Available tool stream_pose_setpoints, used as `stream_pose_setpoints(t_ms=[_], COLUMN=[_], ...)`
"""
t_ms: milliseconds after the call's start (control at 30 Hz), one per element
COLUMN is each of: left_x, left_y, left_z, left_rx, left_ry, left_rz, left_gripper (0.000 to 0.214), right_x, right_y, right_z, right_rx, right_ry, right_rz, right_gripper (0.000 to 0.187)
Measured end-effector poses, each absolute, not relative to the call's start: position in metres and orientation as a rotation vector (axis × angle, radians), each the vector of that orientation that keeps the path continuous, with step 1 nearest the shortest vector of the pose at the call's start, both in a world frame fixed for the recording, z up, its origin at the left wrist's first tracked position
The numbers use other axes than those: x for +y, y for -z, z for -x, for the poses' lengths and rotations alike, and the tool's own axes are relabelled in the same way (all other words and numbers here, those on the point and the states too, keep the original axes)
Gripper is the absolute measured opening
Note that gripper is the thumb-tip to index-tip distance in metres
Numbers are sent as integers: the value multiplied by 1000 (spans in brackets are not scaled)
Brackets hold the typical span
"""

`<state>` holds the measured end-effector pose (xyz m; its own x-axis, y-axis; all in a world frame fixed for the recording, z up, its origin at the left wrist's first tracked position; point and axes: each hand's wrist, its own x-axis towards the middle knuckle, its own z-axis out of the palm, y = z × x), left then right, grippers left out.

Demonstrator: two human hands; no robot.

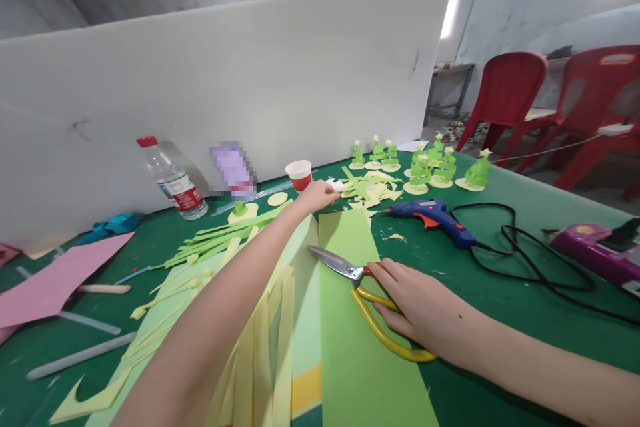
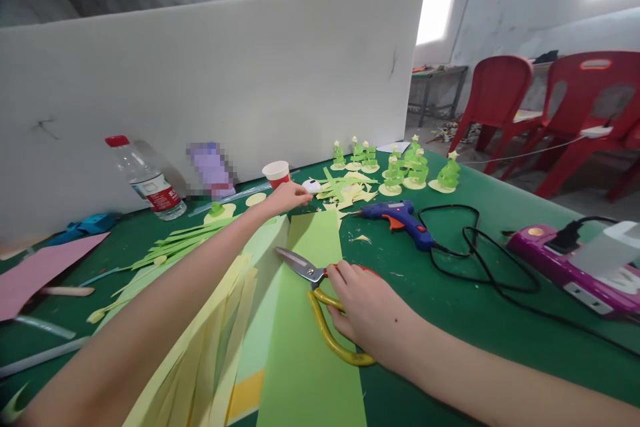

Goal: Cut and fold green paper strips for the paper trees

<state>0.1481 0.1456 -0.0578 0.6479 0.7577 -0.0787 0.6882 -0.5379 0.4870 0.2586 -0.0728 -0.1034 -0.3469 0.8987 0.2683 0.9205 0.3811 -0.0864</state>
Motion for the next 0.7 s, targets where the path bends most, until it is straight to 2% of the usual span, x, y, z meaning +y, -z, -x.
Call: stream_pose_setpoints(t_ms=[133, 367, 700], left_x=[145, 139, 145], left_y=[58, 52, 57], left_z=[-139, -148, -125], left_rx=[1104, 976, 1065], left_ry=[-116, -243, 141], left_rz=[-2391, -2412, -2379], left_gripper=[26, 28, 29], right_x=[-73, -72, -73], right_y=[102, 100, 107], right_z=[-259, -258, -260], right_rx=[-2369, -2375, -2371], right_ry=[113, 112, 167], right_rz=[1606, 1592, 1588], right_gripper=[21, 22, 22])
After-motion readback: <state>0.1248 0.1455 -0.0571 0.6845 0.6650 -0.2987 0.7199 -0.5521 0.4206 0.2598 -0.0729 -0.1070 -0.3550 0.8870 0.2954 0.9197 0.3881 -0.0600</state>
